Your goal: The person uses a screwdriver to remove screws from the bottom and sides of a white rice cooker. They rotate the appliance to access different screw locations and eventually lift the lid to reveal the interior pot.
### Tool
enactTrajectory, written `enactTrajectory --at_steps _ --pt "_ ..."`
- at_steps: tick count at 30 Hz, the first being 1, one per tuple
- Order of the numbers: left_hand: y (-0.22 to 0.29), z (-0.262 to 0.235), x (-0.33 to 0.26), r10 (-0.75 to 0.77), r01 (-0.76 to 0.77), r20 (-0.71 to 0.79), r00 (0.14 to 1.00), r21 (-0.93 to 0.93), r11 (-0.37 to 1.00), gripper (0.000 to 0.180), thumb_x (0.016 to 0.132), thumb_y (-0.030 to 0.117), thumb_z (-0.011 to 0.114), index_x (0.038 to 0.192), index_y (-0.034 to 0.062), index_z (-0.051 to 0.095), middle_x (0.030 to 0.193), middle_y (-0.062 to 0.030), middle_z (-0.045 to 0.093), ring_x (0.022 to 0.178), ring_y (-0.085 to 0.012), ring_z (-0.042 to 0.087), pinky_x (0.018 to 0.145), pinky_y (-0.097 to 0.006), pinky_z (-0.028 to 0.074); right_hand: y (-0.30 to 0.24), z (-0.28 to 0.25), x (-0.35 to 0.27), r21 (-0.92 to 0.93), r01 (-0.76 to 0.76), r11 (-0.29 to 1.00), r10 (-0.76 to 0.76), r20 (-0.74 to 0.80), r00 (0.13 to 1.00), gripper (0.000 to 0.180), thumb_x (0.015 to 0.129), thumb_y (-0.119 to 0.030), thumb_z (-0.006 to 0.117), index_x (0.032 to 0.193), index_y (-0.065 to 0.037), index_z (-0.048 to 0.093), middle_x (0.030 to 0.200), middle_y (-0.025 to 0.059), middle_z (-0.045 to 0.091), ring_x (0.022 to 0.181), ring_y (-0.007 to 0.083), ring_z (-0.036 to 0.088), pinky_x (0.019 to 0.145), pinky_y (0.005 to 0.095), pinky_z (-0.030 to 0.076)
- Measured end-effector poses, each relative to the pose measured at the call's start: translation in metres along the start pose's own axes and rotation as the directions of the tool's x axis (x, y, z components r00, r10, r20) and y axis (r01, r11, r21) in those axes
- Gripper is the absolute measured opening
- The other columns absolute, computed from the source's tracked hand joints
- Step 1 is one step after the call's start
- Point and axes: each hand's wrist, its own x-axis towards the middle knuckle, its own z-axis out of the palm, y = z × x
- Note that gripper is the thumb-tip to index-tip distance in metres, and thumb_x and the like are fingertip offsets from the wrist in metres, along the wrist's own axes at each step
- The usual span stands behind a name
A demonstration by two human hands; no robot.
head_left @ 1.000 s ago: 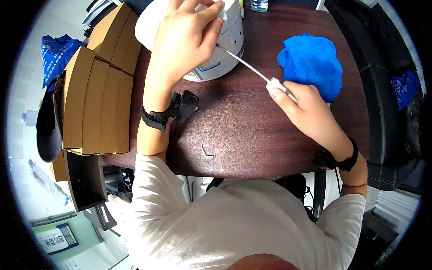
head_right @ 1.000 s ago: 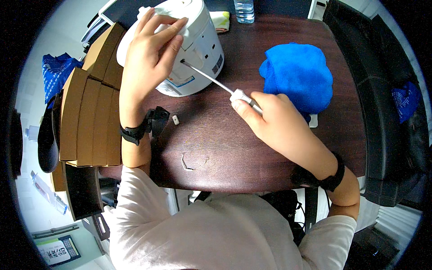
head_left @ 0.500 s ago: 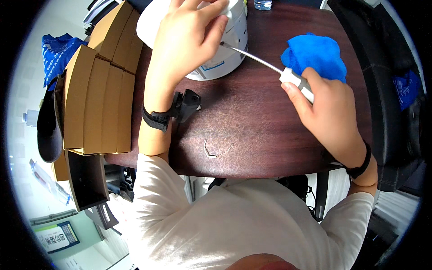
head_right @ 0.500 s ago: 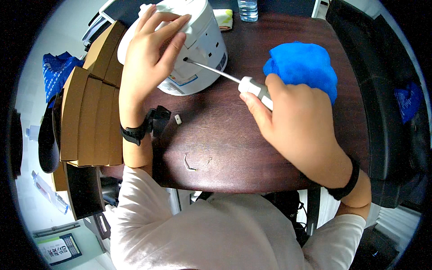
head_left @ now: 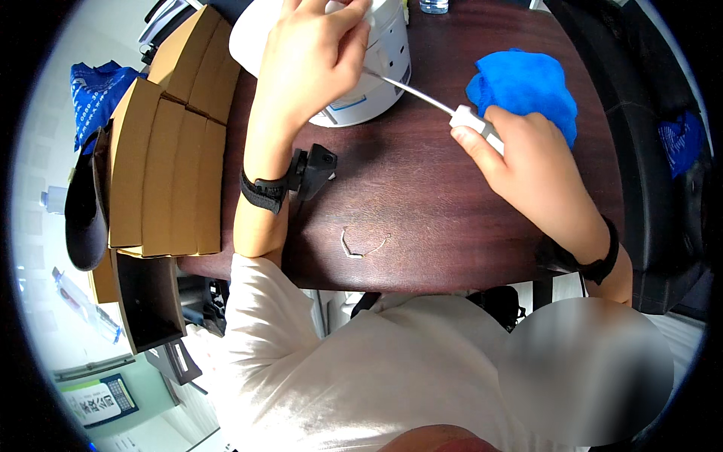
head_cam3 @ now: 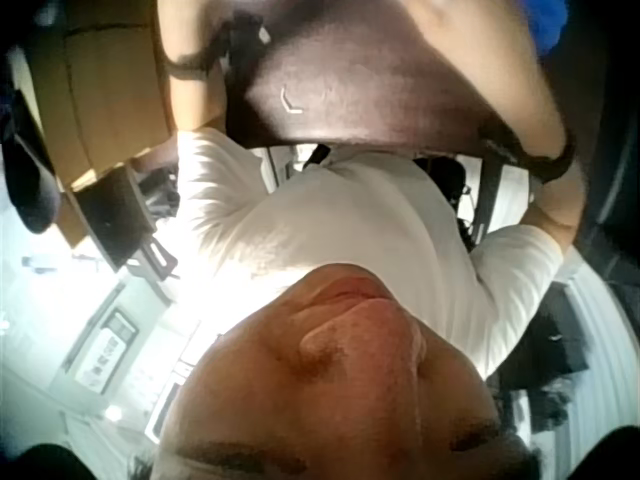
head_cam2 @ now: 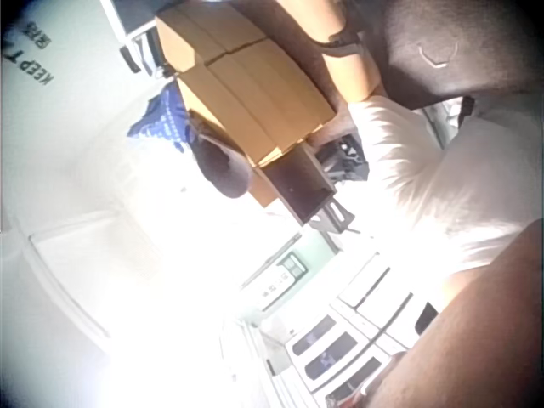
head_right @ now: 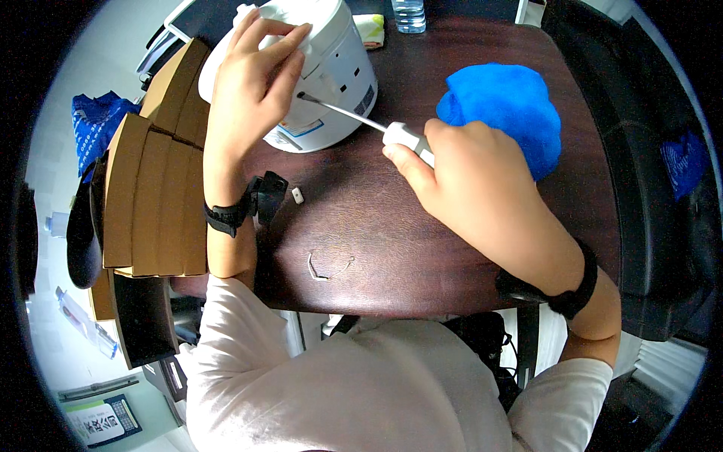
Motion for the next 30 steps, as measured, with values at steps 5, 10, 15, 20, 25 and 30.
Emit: enactTrajectory --at_steps 5,10,15,20,25,30 --pt "-0.010 0.004 -0.005 0.019 -0.019 0.003 1.000 0.060 0.998 0.027 0.086 0.011 0.063 0.110 0.0018 0.070 0.096 -0.0156 0.065 0.097 -0.0354 0.063 0.106 -0.045 0.040 0.001 0.001 0.000 0.056 -0.057 0.997 0.056 0.029 0.998 0.047 0.091 -0.042 0.066 0.069 -0.001 0.062 0.057 0.0196 0.060 0.051 0.0368 0.061 0.047 0.0444 0.048" --pt "-0.009 -0.002 -0.009 -0.032 0.028 0.047 0.998 0.093 0.995 0.028 0.089 0.014 0.063 0.114 0.0059 0.071 0.114 -0.0131 0.063 0.108 -0.0322 0.063 0.101 -0.040 0.046 -0.004 -0.010 0.001 0.004 -0.027 1.000 0.027 -0.036 0.999 0.047 0.089 -0.042 0.067 0.067 -0.002 0.061 0.054 0.0179 0.058 0.048 0.0358 0.059 0.045 0.0437 0.047" --pt "-0.024 -0.018 -0.010 -0.061 0.060 -0.006 0.998 -0.128 0.990 0.042 0.090 0.027 0.068 0.129 0.0112 0.065 0.146 -0.0170 0.045 0.127 -0.0336 0.054 0.096 -0.042 0.052 -0.015 -0.016 0.001 -0.116 0.040 0.992 -0.054 -0.128 0.990 0.045 0.089 -0.041 0.067 0.067 -0.003 0.060 0.050 0.0155 0.056 0.044 0.0335 0.057 0.042 0.0425 0.045" --pt "-0.058 -0.026 -0.036 -0.227 0.233 0.077 0.971 -0.080 0.969 0.092 0.070 0.055 0.081 0.144 0.0122 0.048 0.144 -0.0186 0.048 0.127 -0.0338 0.054 0.098 -0.045 0.051 -0.023 -0.016 -0.002 -0.206 0.038 0.978 -0.059 -0.097 0.994 0.042 0.090 -0.039 0.067 0.068 -0.004 0.059 0.047 0.0137 0.053 0.040 0.0303 0.056 0.039 0.0405 0.042" --pt "-0.057 -0.020 -0.048 -0.145 0.124 0.078 0.986 0.230 0.965 0.124 0.047 0.068 0.085 0.146 0.0058 0.042 0.129 -0.0245 0.060 0.126 -0.0367 0.055 0.105 -0.043 0.044 -0.034 -0.021 0.001 -0.318 0.061 0.946 -0.094 -0.090 0.991 0.041 0.090 -0.038 0.067 0.069 -0.004 0.060 0.047 0.0122 0.053 0.039 0.0276 0.055 0.038 0.0380 0.042" --pt "-0.052 -0.008 -0.040 -0.137 0.110 0.036 0.990 0.419 0.901 0.119 0.052 0.071 0.082 0.142 0.0002 0.046 0.123 -0.0239 0.064 0.120 -0.0375 0.059 0.101 -0.043 0.048 -0.016 -0.010 0.007 -0.371 0.051 0.927 -0.110 -0.138 0.984 0.041 0.091 -0.041 0.064 0.072 -0.005 0.062 0.051 0.0123 0.057 0.043 0.0281 0.059 0.041 0.0378 0.045"
